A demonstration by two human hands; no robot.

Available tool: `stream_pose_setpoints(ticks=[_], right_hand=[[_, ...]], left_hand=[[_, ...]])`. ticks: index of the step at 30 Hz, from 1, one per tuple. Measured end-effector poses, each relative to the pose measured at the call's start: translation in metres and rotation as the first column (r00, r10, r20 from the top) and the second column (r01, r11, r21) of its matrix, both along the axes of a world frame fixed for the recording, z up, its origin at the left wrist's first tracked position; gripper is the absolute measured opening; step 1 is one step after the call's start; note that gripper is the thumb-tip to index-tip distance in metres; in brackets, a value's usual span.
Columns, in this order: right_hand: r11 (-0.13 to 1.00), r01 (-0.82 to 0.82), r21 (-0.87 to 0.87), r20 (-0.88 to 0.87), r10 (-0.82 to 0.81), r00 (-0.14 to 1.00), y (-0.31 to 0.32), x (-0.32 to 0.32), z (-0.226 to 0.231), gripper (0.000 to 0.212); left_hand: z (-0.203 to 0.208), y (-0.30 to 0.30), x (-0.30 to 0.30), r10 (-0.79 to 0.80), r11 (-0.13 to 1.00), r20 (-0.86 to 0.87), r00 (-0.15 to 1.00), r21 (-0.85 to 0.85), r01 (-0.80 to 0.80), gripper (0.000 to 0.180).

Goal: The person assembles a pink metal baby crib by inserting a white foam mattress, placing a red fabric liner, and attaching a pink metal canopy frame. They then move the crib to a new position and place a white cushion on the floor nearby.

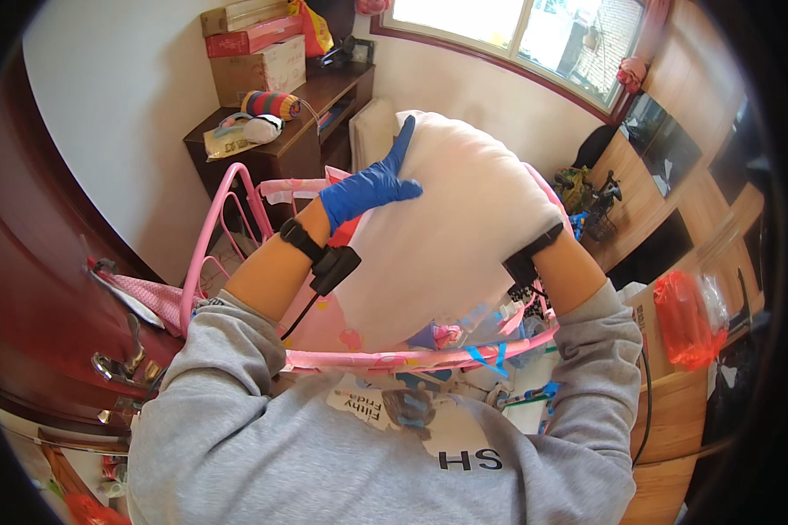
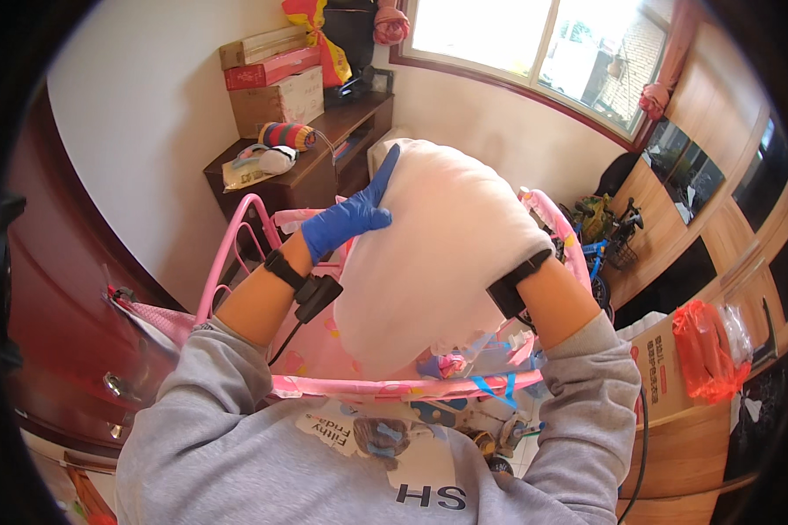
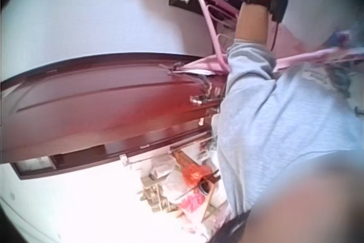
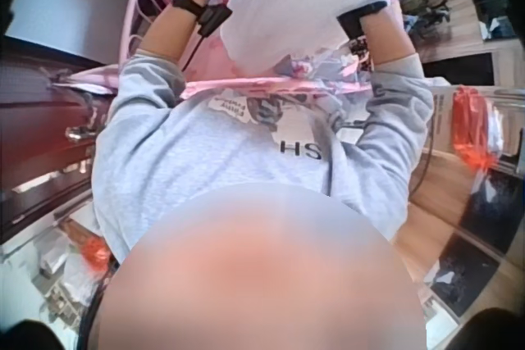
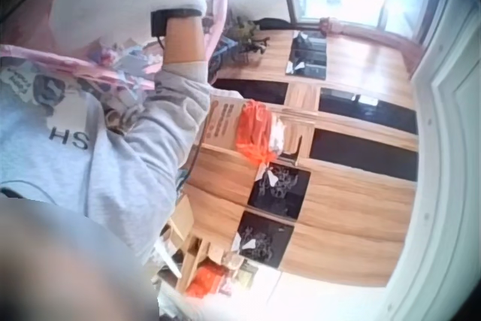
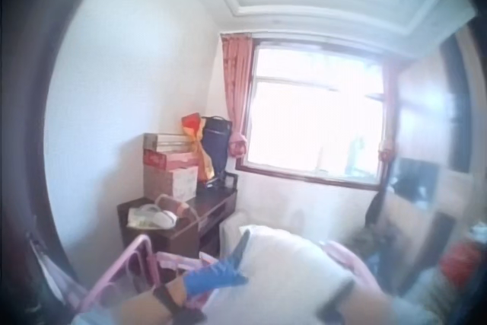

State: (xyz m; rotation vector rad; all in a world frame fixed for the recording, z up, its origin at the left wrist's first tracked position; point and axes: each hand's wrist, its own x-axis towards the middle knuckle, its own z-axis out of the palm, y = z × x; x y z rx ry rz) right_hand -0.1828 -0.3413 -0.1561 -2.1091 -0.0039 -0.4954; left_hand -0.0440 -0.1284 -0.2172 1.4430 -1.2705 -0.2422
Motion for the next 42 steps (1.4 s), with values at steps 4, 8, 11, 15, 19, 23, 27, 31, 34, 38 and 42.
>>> stream_pose_setpoints(ticks=[4,8,11,15,19,23,27,31,34,38,42], right_hand=[[0.998,-0.049,0.045,-0.016,0.05,0.999,0.005,0.016,-0.007,0.052],[0.993,-0.086,0.083,-0.022,0.088,0.996,0.016,0.028,-0.007,0.054],[0.988,-0.092,0.12,-0.007,0.093,0.996,0.015,0.033,0.0,0.055],[0.985,-0.101,0.141,0.007,0.102,0.995,0.011,0.039,0.012,0.058],[0.98,-0.122,0.157,-0.005,0.124,0.992,0.014,0.04,0.018,0.06],[0.973,-0.152,0.175,-0.059,0.165,0.985,0.019,0.033,0.015,0.062],[0.967,-0.173,0.189,-0.178,0.207,0.962,0.03,0.009,0.013,0.065],[0.981,-0.121,0.152,-0.379,0.171,0.909,0.033,-0.037,0.023,0.067],[0.998,0.064,-0.001,-0.43,-0.058,0.901,0.014,-0.067,0.032,0.069],[0.93,0.183,-0.319,0.241,-0.107,0.965,0.005,-0.044,0.008,0.082],[0.863,0.221,-0.454,0.524,0.058,0.85,0.009,0.013,-0.006,0.073]], left_hand=[[-0.003,-0.028,-0.026,0.047,0.997,0.221,0.974,-0.066,-0.033,0.134],[-0.008,-0.053,-0.026,0.17,0.983,0.275,0.946,-0.119,-0.142,0.14],[-0.01,-0.061,-0.015,0.302,0.953,0.464,0.833,-0.137,-0.27,0.122],[0.0,-0.046,-0.002,0.334,0.934,0.382,0.862,-0.01,-0.357,0.094],[0.023,-0.029,0.003,0.372,0.838,0.31,0.875,0.292,-0.46,0.069],[0.034,-0.022,-0.001,0.274,0.962,-0.02,0.962,-0.003,-0.274,0.048],[0.043,-0.02,0.003,0.294,0.942,-0.111,0.949,-0.136,-0.308,0.041],[0.053,-0.01,0.007,0.238,0.934,-0.279,0.93,-0.196,-0.298,0.038],[0.064,-0.005,0.003,0.157,0.943,-0.292,0.943,-0.239,-0.231,0.038],[0.082,-0.014,-0.011,0.013,0.958,-0.249,0.968,-0.273,-0.083,0.04],[0.096,-0.021,-0.026,-0.149,0.938,-0.165,0.975,-0.337,0.086,0.043]])
